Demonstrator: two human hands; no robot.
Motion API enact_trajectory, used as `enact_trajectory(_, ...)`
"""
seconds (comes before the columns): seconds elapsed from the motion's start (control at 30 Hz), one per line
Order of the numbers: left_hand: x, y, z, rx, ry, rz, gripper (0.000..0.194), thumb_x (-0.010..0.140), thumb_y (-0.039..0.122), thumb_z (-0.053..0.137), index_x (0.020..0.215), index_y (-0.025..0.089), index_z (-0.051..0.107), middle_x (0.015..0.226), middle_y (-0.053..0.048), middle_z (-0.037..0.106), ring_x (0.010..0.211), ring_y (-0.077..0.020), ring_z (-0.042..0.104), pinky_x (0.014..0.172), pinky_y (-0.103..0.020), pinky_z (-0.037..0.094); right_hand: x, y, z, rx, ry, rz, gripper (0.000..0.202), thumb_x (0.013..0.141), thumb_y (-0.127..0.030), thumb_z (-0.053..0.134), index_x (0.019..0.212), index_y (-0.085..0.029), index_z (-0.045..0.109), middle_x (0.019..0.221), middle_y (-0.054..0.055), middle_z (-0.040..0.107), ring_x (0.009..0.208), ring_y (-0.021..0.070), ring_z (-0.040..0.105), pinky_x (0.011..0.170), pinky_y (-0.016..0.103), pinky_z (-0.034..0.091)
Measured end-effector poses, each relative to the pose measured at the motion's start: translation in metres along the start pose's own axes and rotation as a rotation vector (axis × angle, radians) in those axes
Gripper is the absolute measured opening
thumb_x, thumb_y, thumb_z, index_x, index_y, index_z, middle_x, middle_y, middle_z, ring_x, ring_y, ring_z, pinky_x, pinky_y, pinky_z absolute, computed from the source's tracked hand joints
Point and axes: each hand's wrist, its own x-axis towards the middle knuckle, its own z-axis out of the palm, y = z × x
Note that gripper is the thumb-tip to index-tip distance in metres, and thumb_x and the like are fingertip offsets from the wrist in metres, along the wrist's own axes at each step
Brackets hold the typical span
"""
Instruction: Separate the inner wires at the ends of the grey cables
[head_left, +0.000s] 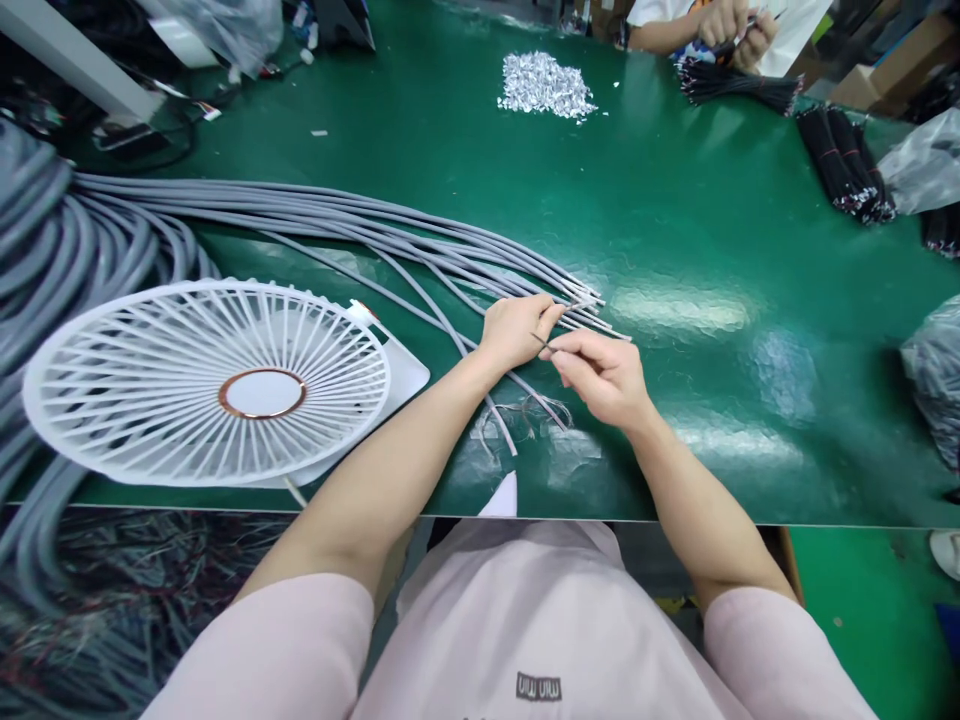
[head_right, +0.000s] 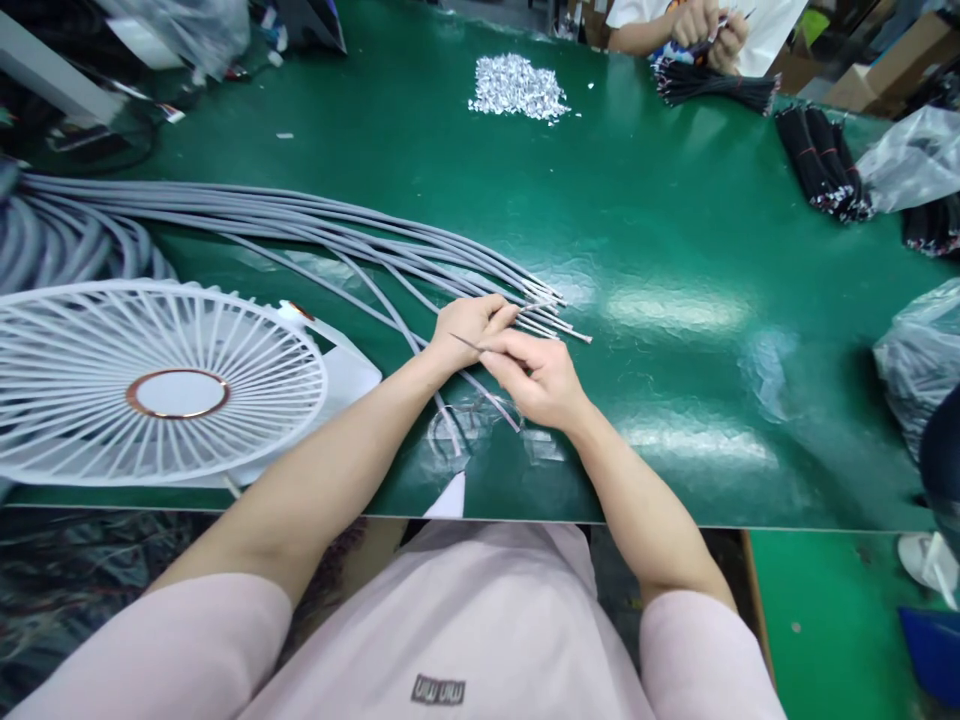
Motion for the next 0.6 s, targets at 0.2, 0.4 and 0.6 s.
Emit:
enact_trajectory(0.2, 0.002, -0.005, -0.013, -0.358, -0.064, 0.041, 0.041, 0.094, 0.045, 0.045, 0.086, 0.018, 0.074, 0.077, -0.002, 0.072, 0.075, -0.0172, 0.062, 0.069, -0.027, 0.042, 0.006, 0.017, -0.014, -0.207, 0.118, 0.097, 0.020, 0.089, -0.029, 0.054, 0.077, -0.018, 0.066, 0.061, -0.002, 0.055, 0.058, 0.0117, 0.047, 0.060, 0.027, 0.036)
enact_trajectory(0.4, -0.001, -0.003, -0.021, -0.483, -0.076, 0.027, 0.043, 0.092, 0.047, 0.049, 0.080, 0.014, 0.074, 0.068, -0.001, 0.066, 0.065, -0.0128, 0.053, 0.065, -0.025, 0.039, 0.011, 0.031, -0.018, -0.271, 0.152, 0.175, 0.020, 0.087, -0.029, 0.052, 0.071, -0.018, 0.060, 0.059, -0.002, 0.054, 0.057, 0.0122, 0.045, 0.061, 0.028, 0.033)
enact_trajectory(0.6, -0.001, -0.002, -0.018, -0.472, -0.051, 0.028, 0.039, 0.091, 0.044, 0.050, 0.079, 0.014, 0.073, 0.064, 0.000, 0.062, 0.064, -0.0126, 0.051, 0.060, -0.025, 0.035, 0.011, 0.030, -0.017, -0.261, 0.174, 0.205, 0.020, 0.085, -0.031, 0.052, 0.073, -0.018, 0.061, 0.057, -0.002, 0.052, 0.057, 0.0125, 0.044, 0.059, 0.028, 0.032)
